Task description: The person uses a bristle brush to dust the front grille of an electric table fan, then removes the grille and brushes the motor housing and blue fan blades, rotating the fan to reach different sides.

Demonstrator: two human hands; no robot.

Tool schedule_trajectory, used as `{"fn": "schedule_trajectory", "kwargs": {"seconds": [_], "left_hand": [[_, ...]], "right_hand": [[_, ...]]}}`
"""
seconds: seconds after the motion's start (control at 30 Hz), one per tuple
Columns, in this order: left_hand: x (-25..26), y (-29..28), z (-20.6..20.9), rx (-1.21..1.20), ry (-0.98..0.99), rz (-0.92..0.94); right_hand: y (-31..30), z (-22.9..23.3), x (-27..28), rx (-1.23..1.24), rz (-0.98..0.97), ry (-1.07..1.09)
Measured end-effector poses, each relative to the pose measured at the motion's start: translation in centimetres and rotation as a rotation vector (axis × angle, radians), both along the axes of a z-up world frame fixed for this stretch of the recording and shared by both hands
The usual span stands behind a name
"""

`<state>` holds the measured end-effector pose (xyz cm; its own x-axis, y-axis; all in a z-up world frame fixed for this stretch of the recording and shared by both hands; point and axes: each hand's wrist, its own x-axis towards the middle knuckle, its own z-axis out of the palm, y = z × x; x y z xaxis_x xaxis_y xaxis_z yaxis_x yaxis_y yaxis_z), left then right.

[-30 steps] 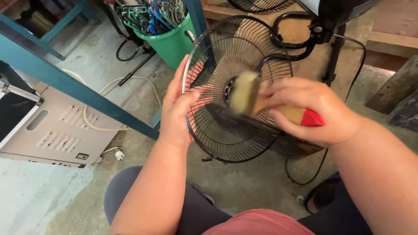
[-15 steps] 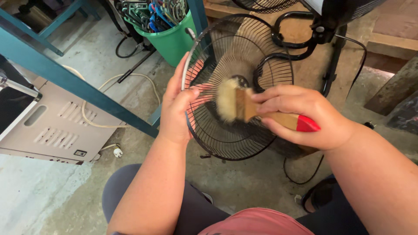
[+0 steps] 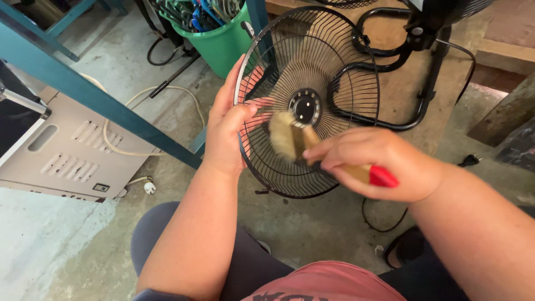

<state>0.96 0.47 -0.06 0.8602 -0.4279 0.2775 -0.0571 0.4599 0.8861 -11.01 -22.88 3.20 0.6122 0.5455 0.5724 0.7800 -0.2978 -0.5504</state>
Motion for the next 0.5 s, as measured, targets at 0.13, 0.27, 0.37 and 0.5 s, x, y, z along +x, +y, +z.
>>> {"fn": "schedule_trajectory", "kwargs": {"seconds": [0.13,0.27,0.37,0.5], "left_hand": [[-0.1,0.3,0.0,0.071,-0.009,0.046],[-0.3,0.0,0.0,0.092,-0.034,0.027],[-0.5,0.1,0.1,0.108,-0.051,0.018],[-0.6,0.3,0.2,0.126,-0.050,0.036]], "right_hand": [[0.4,-1.2,-0.6,-0.088,-0.129,-0.107],[2.3,-2.4,-2.6,-0.015,0.145,-0.048],[2.5,-2.3,-2.8,0.045,0.186,-0.002],[1.6,-1.8,-1.5,0.075,0.189,0.104]]}}
